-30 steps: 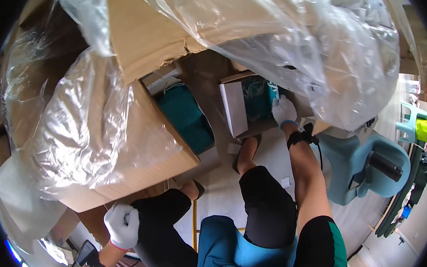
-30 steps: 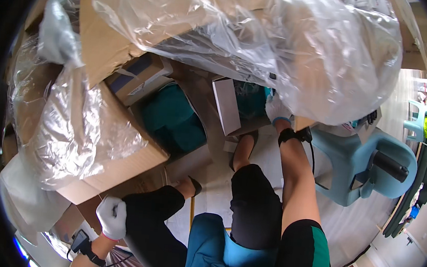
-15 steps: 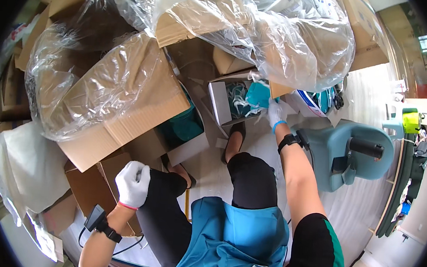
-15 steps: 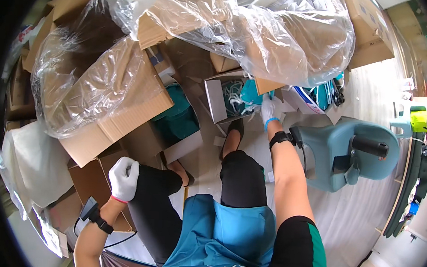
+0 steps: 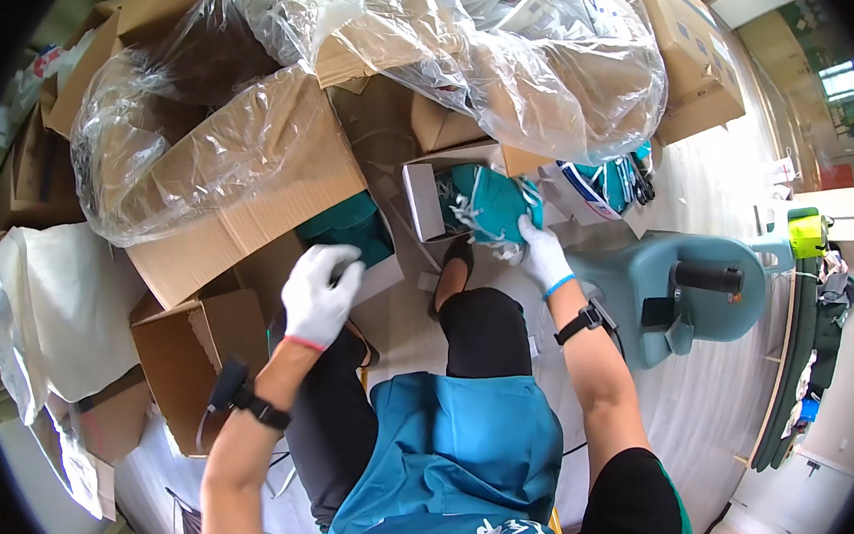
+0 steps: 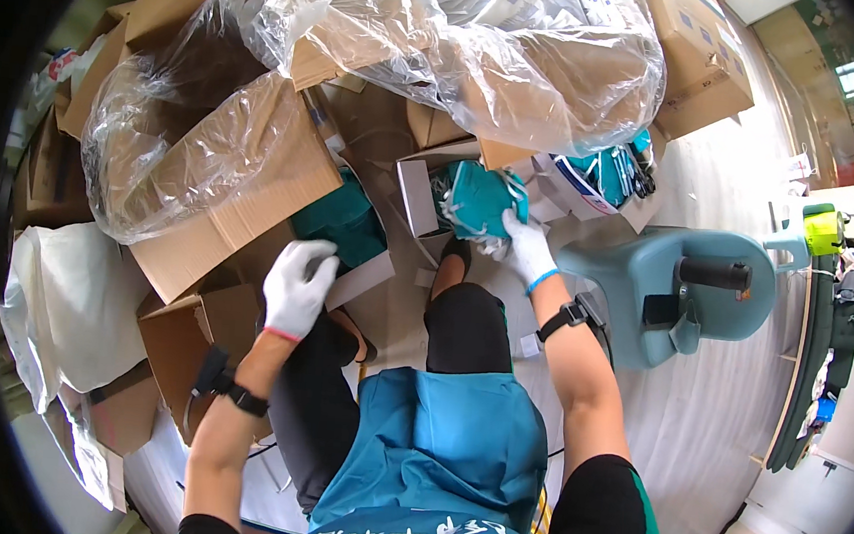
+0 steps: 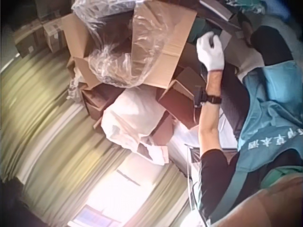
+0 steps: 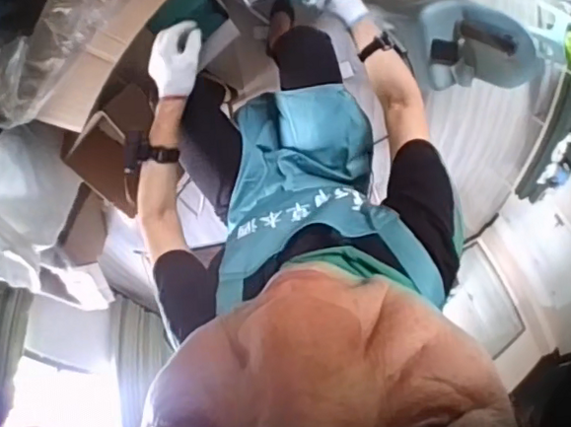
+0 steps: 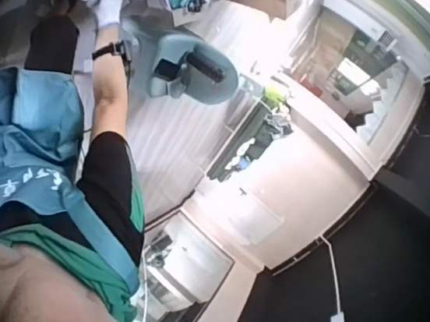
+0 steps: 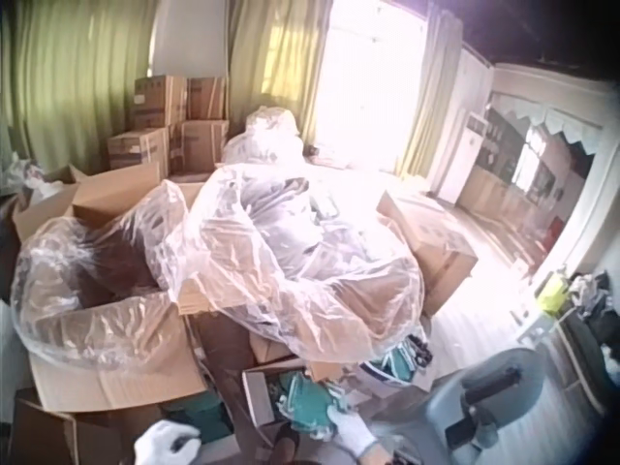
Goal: Sorting and preparing surgical masks for packaging while sitting on the floor of a warehouse room.
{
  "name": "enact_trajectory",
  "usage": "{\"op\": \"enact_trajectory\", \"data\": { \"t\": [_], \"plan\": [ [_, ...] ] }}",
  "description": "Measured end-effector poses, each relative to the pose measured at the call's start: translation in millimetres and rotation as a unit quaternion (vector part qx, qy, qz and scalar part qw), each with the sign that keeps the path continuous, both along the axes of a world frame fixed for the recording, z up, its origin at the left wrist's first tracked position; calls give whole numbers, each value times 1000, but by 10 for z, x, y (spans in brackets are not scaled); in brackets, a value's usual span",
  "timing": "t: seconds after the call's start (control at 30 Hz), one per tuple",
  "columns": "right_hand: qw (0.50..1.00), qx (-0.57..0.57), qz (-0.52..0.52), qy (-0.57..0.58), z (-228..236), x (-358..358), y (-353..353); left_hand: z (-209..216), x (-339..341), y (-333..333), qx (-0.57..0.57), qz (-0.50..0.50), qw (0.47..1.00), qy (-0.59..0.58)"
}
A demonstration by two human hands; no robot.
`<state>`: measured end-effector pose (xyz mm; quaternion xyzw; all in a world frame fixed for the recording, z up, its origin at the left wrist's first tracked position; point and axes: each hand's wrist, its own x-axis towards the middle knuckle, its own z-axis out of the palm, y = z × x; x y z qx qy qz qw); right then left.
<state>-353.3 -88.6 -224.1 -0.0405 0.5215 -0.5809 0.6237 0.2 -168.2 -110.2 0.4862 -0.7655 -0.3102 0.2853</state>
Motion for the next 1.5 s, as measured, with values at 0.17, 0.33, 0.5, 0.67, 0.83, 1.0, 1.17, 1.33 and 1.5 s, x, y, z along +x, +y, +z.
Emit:
{"op": "enact_trajectory", "data": {
  "t": [0.17, 0.33, 0.5, 0.67, 0.83, 1.0, 1.17, 1.33, 1.5],
  "plan": [
    [982, -42, 94, 158, 626, 243, 361, 21, -952, 189, 221, -28, 968, 118],
    [991, -95, 30, 94, 1166, 496, 510, -15, -1174, 402, 360, -18, 879, 312],
    [993, -107, 29, 44, 1097, 530, 619, -104, -1076, 407, 270, 18, 883, 383],
    [993, -53, -27, 100, 834, 523, 413, 116, -889, 374, 219, 140, 902, 345],
    [995, -6, -101, 17, 250, 218, -109, 152, -601, 469, 223, 170, 862, 422],
    [897, 228, 61, 374, -119, -263, -479, 101, -404, 629, 93, 121, 974, 166],
    [962, 79, -9, 261, -36, -160, -258, 329, -232, 642, -135, 42, 988, -61],
    [974, 179, 44, 130, 374, -48, 99, 246, -198, 786, 93, 94, 987, 89],
    [989, -51, 90, -109, 855, 153, 428, 320, -130, 876, 199, 154, 928, 274]
  ]
}}
